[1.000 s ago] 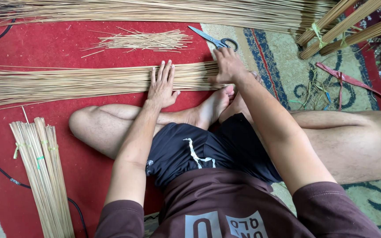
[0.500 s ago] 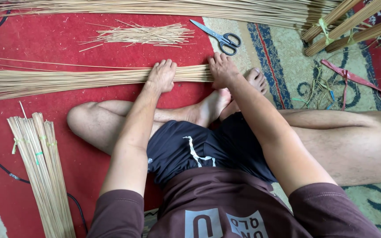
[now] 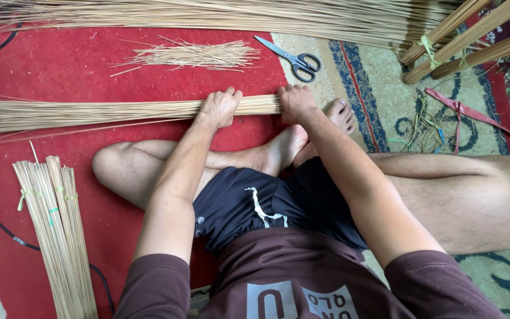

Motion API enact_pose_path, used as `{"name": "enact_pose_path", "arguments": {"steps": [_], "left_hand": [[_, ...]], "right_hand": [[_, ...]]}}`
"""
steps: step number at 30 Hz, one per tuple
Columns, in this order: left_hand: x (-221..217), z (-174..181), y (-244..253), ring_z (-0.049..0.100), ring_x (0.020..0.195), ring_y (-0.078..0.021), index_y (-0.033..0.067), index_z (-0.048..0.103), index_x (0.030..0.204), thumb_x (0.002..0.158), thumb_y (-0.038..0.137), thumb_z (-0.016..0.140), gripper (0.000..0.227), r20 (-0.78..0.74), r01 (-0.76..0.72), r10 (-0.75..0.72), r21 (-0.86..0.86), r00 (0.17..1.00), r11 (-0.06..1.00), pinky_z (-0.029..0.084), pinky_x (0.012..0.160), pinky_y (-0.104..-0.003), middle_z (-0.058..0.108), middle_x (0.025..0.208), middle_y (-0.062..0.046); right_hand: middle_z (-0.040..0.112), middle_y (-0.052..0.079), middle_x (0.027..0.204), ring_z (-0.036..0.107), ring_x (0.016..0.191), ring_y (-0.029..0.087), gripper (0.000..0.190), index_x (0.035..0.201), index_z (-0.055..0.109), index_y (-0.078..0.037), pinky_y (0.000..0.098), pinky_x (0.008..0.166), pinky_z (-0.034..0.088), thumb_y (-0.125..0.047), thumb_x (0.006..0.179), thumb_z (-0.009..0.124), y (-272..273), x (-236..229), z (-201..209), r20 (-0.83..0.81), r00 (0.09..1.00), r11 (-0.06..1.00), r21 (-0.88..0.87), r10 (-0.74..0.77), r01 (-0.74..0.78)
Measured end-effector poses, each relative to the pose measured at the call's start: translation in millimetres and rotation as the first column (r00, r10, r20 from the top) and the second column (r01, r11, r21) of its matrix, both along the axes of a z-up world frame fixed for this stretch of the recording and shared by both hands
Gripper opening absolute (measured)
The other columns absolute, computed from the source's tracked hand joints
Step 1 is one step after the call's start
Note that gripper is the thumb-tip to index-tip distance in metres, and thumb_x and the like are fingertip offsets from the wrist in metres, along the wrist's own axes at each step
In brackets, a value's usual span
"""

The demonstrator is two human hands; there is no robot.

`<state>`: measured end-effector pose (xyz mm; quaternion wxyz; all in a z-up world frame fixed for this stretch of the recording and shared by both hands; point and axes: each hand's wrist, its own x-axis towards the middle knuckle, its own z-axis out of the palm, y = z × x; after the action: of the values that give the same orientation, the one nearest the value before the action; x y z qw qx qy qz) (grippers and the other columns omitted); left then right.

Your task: The person is sitting on the floor, sorting through a large pile of thin wooden sticks, aligning them, and cutting them to a specific length using scissors.

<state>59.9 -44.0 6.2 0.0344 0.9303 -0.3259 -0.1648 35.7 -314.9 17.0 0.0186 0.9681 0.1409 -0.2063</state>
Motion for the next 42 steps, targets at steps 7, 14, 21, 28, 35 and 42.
{"name": "enact_pose_path", "arguments": {"steps": [7, 14, 21, 28, 35, 42], "left_hand": [[18.9, 32.5, 9.7, 0.075, 0.093, -0.0422, 0.0086, 0.062, 0.115, 0.069, 0.008, 0.075, 0.047, 0.07, 0.003, -0.008, 0.075, 0.998, 0.997, 0.061, 0.081, -0.051, 0.067, 0.107, -0.015], [9.0, 54.9, -14.3, 0.076, 0.094, -0.0417, 0.0065, 0.056, 0.126, 0.075, 0.019, 0.073, 0.055, 0.057, 0.022, -0.025, 0.045, 0.998, 0.999, 0.06, 0.082, -0.053, 0.075, 0.096, -0.017], [10.2, 29.2, -17.5, 0.073, 0.104, -0.0447, 0.008, 0.054, 0.138, 0.076, 0.022, 0.075, 0.066, -0.101, 0.016, -0.008, 0.075, 0.995, 0.997, 0.059, 0.088, -0.056, 0.076, 0.104, -0.022], [15.3, 77.6, -11.6, 0.072, 0.105, -0.0473, 0.0055, 0.058, 0.127, 0.077, 0.019, 0.074, 0.054, -0.129, -0.047, 0.057, 0.079, 0.99, 0.996, 0.059, 0.09, -0.058, 0.075, 0.103, -0.024], [3.3, 100.2, -27.3, 0.072, 0.104, -0.0487, 0.0027, 0.058, 0.122, 0.076, 0.013, 0.071, 0.049, -0.153, -0.024, 0.028, 0.028, 0.988, 0.999, 0.059, 0.09, -0.059, 0.074, 0.103, -0.027], [5.6, 110.5, -36.2, 0.071, 0.104, -0.0496, 0.0029, 0.06, 0.121, 0.076, 0.013, 0.072, 0.048, -0.175, -0.023, 0.02, -0.015, 0.984, 1.0, 0.059, 0.089, -0.059, 0.074, 0.104, -0.027]], "right_hand": [[0.077, 0.013, 0.089, 0.077, 0.086, 0.039, 0.044, 0.104, 0.066, -0.016, 0.0516, 0.075, 0.059, -0.03, 0.063, 0.064, -5.1, 13.9, 18.0, 0.082, 0.997, 0.987, 0.157, 0.008, -0.02], [0.077, 0.011, 0.088, 0.077, 0.089, 0.04, 0.037, 0.103, 0.065, -0.019, 0.0512, 0.081, 0.06, -0.028, 0.067, 0.063, 23.3, 5.1, 54.4, 0.098, 0.995, 0.964, 0.266, -0.001, -0.026], [0.078, 0.012, 0.097, 0.076, 0.099, 0.039, 0.045, 0.112, 0.069, -0.023, 0.052, 0.089, 0.06, -0.028, 0.067, 0.066, 47.0, 4.3, 74.7, -0.063, 0.998, 0.976, 0.219, 0.02, -0.006], [0.079, 0.001, 0.099, 0.076, 0.102, 0.016, 0.052, 0.123, 0.072, -0.024, 0.0374, 0.091, 0.055, -0.063, 0.092, 0.059, -2.8, 38.9, 85.9, -0.494, 0.773, 0.156, 0.794, -0.398, 0.588], [0.066, 0.021, 0.137, 0.066, 0.123, 0.034, 0.104, 0.152, 0.044, -0.003, 0.0422, 0.094, 0.053, -0.086, 0.091, 0.025, 0.4, 28.2, 68.5, -0.794, 0.586, -0.334, 0.602, -0.161, 0.725], [0.065, 0.027, 0.133, 0.069, 0.118, 0.042, 0.108, 0.153, 0.041, -0.003, 0.0483, 0.095, 0.058, -0.089, 0.088, 0.03, 11.8, 23.7, 56.6, -0.828, 0.545, -0.356, 0.553, -0.134, 0.753]]}}
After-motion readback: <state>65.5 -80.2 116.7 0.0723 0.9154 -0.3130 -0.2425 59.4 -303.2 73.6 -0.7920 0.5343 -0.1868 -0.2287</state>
